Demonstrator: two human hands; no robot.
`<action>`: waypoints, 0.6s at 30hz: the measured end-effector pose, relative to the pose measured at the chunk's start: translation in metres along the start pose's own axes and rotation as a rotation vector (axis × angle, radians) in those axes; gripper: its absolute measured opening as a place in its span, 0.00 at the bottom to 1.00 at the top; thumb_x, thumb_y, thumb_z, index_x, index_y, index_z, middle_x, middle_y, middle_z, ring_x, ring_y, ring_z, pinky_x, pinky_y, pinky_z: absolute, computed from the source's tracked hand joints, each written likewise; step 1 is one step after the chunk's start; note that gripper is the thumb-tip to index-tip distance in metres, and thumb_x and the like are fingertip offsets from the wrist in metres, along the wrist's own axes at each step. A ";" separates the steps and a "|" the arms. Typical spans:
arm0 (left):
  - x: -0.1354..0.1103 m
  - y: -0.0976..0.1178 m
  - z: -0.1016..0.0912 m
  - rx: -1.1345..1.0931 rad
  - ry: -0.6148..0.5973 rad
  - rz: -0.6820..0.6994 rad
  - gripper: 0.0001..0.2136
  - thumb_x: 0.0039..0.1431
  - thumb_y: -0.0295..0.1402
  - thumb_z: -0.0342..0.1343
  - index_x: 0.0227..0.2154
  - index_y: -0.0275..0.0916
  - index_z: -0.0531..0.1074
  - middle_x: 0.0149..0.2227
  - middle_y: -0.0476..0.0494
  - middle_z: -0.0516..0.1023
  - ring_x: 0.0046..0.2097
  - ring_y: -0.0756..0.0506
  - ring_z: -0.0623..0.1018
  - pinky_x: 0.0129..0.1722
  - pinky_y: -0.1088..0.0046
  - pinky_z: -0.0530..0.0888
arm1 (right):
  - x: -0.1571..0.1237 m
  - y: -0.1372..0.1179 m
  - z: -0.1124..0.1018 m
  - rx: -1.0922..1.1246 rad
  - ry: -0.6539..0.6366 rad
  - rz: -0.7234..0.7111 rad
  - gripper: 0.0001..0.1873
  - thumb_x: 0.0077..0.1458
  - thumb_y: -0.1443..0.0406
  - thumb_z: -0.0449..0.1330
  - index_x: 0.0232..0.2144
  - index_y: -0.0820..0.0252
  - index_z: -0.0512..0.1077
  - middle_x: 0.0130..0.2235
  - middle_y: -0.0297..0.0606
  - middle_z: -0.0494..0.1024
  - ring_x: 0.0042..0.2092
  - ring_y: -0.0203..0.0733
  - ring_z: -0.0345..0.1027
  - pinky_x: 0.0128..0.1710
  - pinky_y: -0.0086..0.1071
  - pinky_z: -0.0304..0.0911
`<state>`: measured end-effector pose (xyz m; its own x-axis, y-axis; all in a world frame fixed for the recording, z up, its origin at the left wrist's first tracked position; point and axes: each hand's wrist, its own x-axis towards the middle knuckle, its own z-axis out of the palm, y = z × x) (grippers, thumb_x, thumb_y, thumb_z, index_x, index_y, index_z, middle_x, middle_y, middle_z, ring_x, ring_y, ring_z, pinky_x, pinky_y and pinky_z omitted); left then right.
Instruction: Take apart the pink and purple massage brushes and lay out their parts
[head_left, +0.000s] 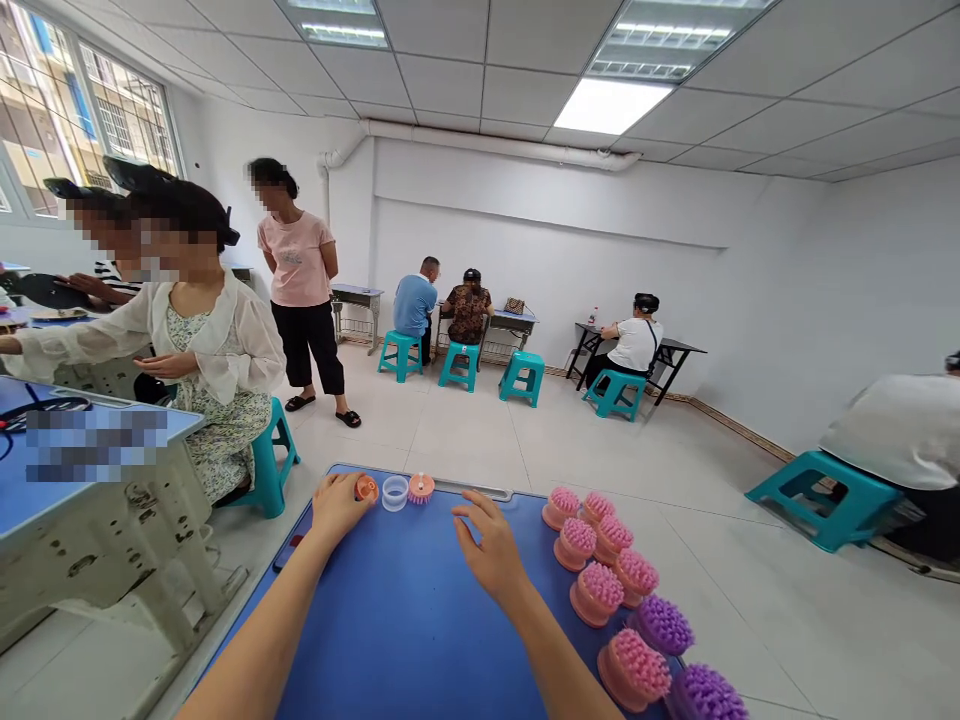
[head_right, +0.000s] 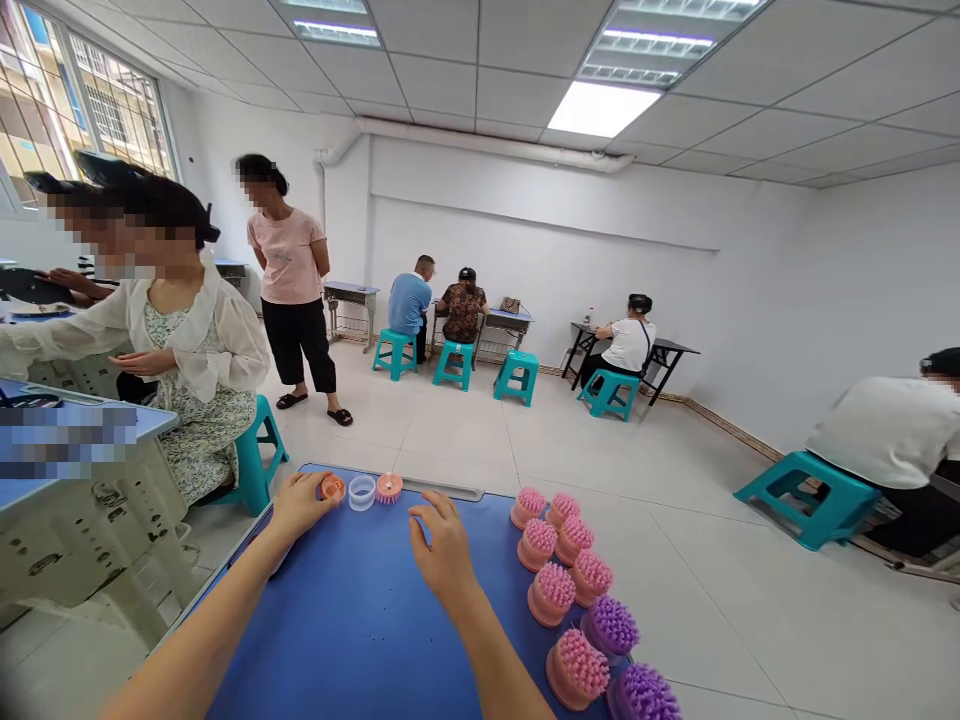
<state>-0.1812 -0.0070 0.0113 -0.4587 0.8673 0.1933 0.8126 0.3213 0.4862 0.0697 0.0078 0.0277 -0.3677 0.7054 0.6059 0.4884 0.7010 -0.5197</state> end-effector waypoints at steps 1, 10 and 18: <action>0.002 0.000 0.001 0.014 -0.009 0.004 0.21 0.44 0.37 0.52 0.44 0.44 0.70 0.49 0.42 0.72 0.57 0.35 0.60 0.51 0.60 0.60 | 0.000 0.001 -0.002 0.012 0.005 0.003 0.11 0.52 0.69 0.52 0.33 0.59 0.75 0.46 0.46 0.73 0.50 0.47 0.64 0.49 0.45 0.62; 0.015 -0.001 0.015 0.084 -0.070 0.026 0.20 0.43 0.40 0.55 0.43 0.46 0.71 0.50 0.42 0.73 0.60 0.31 0.57 0.54 0.48 0.51 | -0.002 0.011 -0.010 0.044 0.037 0.045 0.11 0.51 0.70 0.53 0.33 0.57 0.75 0.44 0.44 0.74 0.48 0.46 0.66 0.48 0.44 0.64; 0.006 0.019 0.003 0.061 0.142 0.113 0.21 0.51 0.35 0.48 0.49 0.38 0.66 0.56 0.34 0.64 0.61 0.29 0.53 0.54 0.45 0.52 | -0.003 0.003 -0.010 0.031 0.033 0.036 0.10 0.50 0.71 0.54 0.32 0.58 0.74 0.42 0.43 0.75 0.46 0.43 0.68 0.47 0.40 0.64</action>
<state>-0.1673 0.0052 0.0188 -0.4057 0.8382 0.3644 0.8802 0.2508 0.4029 0.0802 0.0064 0.0307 -0.3241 0.7269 0.6054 0.4759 0.6784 -0.5598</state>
